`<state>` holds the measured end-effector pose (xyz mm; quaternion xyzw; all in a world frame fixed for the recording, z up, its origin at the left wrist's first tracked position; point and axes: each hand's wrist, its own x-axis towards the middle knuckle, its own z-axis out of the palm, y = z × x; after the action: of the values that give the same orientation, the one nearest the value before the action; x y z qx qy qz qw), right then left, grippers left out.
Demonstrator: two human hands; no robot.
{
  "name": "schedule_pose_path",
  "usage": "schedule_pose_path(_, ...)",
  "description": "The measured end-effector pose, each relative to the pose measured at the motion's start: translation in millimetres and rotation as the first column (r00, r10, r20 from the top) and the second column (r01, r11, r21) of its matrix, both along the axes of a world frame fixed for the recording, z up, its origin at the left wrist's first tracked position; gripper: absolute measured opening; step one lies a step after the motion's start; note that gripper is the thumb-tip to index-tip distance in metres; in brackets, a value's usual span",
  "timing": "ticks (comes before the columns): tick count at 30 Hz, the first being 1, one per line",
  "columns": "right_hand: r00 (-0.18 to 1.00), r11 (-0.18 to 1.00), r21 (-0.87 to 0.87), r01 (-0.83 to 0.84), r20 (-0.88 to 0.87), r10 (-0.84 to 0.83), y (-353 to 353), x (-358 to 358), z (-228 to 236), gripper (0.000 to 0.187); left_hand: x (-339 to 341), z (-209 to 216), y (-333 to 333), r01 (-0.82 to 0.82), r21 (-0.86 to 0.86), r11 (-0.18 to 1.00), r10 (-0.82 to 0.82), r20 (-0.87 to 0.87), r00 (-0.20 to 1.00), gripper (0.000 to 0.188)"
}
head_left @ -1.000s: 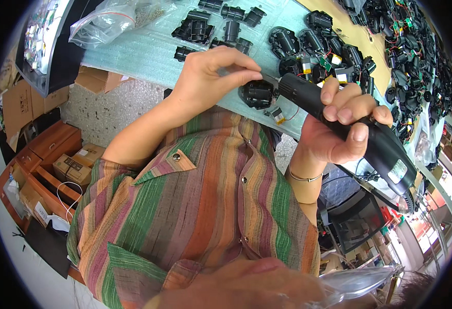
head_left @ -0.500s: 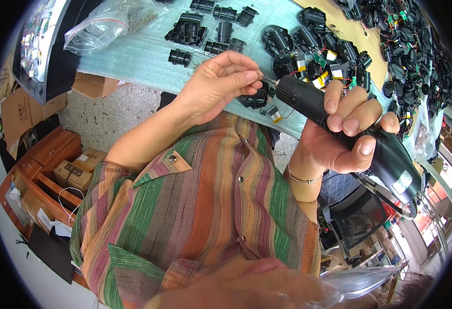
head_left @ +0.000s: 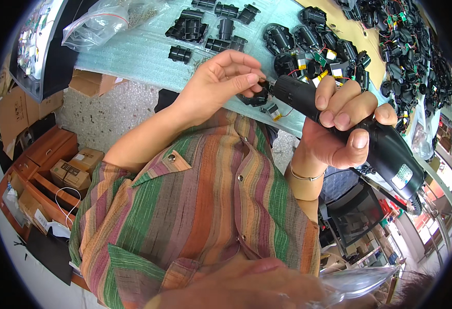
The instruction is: The person uses a handheld electric screwdriver to fasten screws into small black plastic electronic components on a workbench. They pick up individual units, secure them with the tool, and place them back on the table among other similar parts.
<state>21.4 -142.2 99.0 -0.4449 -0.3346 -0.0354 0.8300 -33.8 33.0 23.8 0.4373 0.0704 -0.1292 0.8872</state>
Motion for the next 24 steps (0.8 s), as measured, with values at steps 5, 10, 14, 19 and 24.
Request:
schedule_pose_path(5, 0.998, 1.0, 0.013, 0.004, -0.064, -0.003, -8.0, 3.5, -5.9, 0.042, -10.3, -3.0, 11.6, -0.275, 0.781, 0.56, -0.176, 0.437, 0.882, 0.036)
schedule_pose_path(10, 0.992, 0.995, -0.087, 0.054, -0.107, -0.063, -1.9, 1.6, -12.0, 0.041, -13.6, -19.3, 5.5, -0.597, 0.75, 0.286, -0.438, 0.656, 0.614, 0.035)
schedule_pose_path(14, 0.99, 0.987, -0.119, 0.11, -0.073, -0.119, 3.3, 2.9, -18.7, 0.041, -16.1, -23.2, 2.5, -0.623, 0.733, 0.273, -0.439, 0.671, 0.598, 0.034)
schedule_pose_path(19, 0.991, 0.987, -0.138, 0.087, -0.089, -0.1, 5.8, 3.2, -23.7, 0.039, -15.4, -27.2, 3.4, -0.645, 0.72, 0.256, -0.462, 0.677, 0.573, 0.032)
schedule_pose_path(24, 0.994, 0.983, -0.164, 0.078, -0.067, -0.09, 7.6, 4.1, -27.0, 0.04, -15.5, -31.4, 5.3, -0.652, 0.716, 0.25, -0.493, 0.674, 0.551, 0.031)
